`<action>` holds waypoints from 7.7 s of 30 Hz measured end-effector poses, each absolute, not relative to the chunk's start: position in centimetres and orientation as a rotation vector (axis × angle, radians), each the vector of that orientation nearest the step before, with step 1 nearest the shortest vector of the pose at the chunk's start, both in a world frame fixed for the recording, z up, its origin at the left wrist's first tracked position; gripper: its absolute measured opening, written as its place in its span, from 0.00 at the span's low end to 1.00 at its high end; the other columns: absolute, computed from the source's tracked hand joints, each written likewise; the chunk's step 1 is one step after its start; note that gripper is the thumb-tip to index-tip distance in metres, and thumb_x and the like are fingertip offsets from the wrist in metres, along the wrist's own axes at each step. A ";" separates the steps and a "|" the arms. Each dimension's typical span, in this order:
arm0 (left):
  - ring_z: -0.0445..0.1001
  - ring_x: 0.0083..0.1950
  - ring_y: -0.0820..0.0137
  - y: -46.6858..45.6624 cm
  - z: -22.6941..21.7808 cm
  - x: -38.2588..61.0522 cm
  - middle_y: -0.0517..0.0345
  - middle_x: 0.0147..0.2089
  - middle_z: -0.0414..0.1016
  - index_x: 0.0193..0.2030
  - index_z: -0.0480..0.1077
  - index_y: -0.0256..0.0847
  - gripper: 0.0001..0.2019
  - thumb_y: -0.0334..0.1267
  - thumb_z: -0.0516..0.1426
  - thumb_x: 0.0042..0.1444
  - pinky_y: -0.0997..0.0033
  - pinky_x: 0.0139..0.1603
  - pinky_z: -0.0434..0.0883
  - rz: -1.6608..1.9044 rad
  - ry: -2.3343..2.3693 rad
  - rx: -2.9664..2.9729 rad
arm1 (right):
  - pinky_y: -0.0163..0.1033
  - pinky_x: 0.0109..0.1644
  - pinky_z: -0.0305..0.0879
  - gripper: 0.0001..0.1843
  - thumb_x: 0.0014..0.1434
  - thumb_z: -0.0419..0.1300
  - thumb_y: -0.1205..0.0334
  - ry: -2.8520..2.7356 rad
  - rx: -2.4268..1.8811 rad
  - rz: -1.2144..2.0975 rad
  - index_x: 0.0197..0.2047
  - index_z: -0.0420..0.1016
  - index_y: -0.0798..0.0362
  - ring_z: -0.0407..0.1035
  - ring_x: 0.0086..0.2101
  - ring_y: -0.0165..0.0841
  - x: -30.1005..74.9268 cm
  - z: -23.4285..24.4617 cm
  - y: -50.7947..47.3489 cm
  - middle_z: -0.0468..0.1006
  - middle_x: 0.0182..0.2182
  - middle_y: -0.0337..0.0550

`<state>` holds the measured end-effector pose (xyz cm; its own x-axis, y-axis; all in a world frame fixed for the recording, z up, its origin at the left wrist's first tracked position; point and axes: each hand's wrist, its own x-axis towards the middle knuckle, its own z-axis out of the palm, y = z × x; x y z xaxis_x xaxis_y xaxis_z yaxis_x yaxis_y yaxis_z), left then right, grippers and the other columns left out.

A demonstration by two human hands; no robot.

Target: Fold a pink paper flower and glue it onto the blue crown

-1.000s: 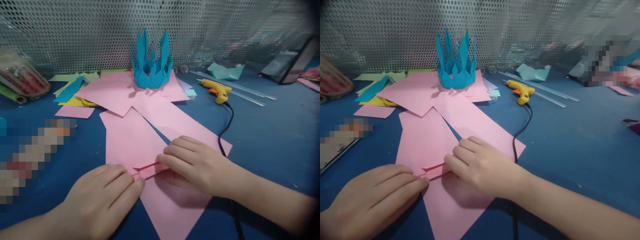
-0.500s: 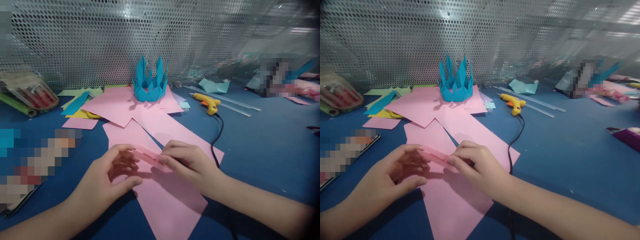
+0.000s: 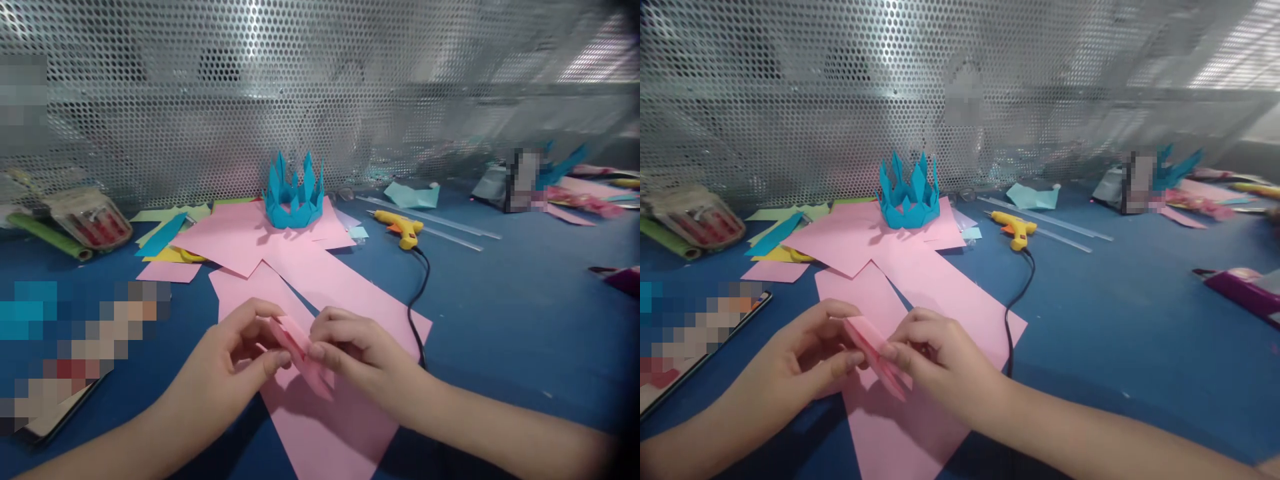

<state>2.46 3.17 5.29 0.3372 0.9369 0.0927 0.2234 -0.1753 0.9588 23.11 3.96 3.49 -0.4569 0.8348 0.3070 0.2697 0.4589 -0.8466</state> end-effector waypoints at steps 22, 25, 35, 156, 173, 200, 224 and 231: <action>0.83 0.35 0.75 3.8 4.2 2.8 0.68 0.41 0.85 0.43 0.71 0.50 0.12 0.30 0.50 0.63 0.84 0.35 0.76 1.005 0.988 2.666 | 0.34 0.45 0.77 0.14 0.67 0.57 0.67 -1.990 -0.598 0.243 0.56 0.71 0.56 0.77 0.40 0.32 23.9 3.3 4.0 0.80 0.40 0.50; 0.83 0.40 0.75 4.0 4.5 2.5 0.66 0.46 0.84 0.50 0.67 0.50 0.13 0.30 0.48 0.64 0.85 0.44 0.76 0.982 0.898 2.790 | 0.34 0.46 0.76 0.13 0.69 0.56 0.67 -2.067 -0.590 0.135 0.55 0.70 0.58 0.77 0.41 0.32 24.2 3.6 3.9 0.80 0.40 0.51; 0.80 0.51 0.76 3.0 4.4 2.8 0.63 0.51 0.82 0.57 0.64 0.46 0.15 0.34 0.41 0.71 0.86 0.56 0.70 1.094 0.817 2.947 | 0.37 0.48 0.75 0.19 0.69 0.48 0.75 -2.161 -0.467 -0.018 0.62 0.64 0.63 0.75 0.45 0.34 24.5 4.2 4.3 0.81 0.44 0.54; 0.80 0.48 0.80 4.0 2.9 3.0 0.64 0.50 0.78 0.47 0.75 0.48 0.12 0.27 0.58 0.62 0.90 0.53 0.72 1.200 0.925 2.552 | 0.31 0.40 0.61 0.16 0.36 0.79 0.52 -0.880 -1.062 1.853 0.26 0.83 0.52 0.64 0.31 0.26 22.8 3.3 3.7 0.76 0.25 0.35; 0.81 0.44 0.82 4.6 2.4 3.0 0.68 0.45 0.81 0.47 0.75 0.52 0.14 0.28 0.57 0.62 0.91 0.49 0.73 1.097 0.948 2.485 | 0.42 0.55 0.60 0.19 0.38 0.78 0.48 -0.804 -1.104 1.912 0.30 0.85 0.53 0.69 0.39 0.35 23.0 2.2 3.8 0.77 0.28 0.40; 0.83 0.47 0.75 4.4 2.3 3.3 0.69 0.50 0.83 0.46 0.76 0.55 0.16 0.27 0.57 0.60 0.79 0.52 0.77 1.113 1.021 2.476 | 0.40 0.44 0.64 0.17 0.48 0.72 0.46 -0.883 -1.144 1.879 0.27 0.82 0.52 0.65 0.29 0.31 22.8 2.6 3.5 0.72 0.22 0.37; 0.84 0.45 0.66 4.7 2.4 4.4 0.63 0.47 0.84 0.48 0.80 0.55 0.18 0.39 0.69 0.48 0.74 0.49 0.78 1.206 1.098 2.179 | 0.32 0.26 0.49 0.05 0.44 0.58 0.64 -0.964 -1.206 1.785 0.26 0.64 0.51 0.54 0.20 0.22 22.5 3.3 3.7 0.64 0.16 0.28; 0.84 0.43 0.66 4.6 2.4 3.9 0.63 0.44 0.85 0.45 0.81 0.55 0.15 0.32 0.63 0.53 0.74 0.45 0.80 0.981 1.120 1.914 | 0.28 0.22 0.54 0.19 0.50 0.66 0.57 -1.033 -1.067 1.719 0.35 0.57 0.48 0.59 0.18 0.22 22.3 2.9 3.3 0.66 0.18 0.23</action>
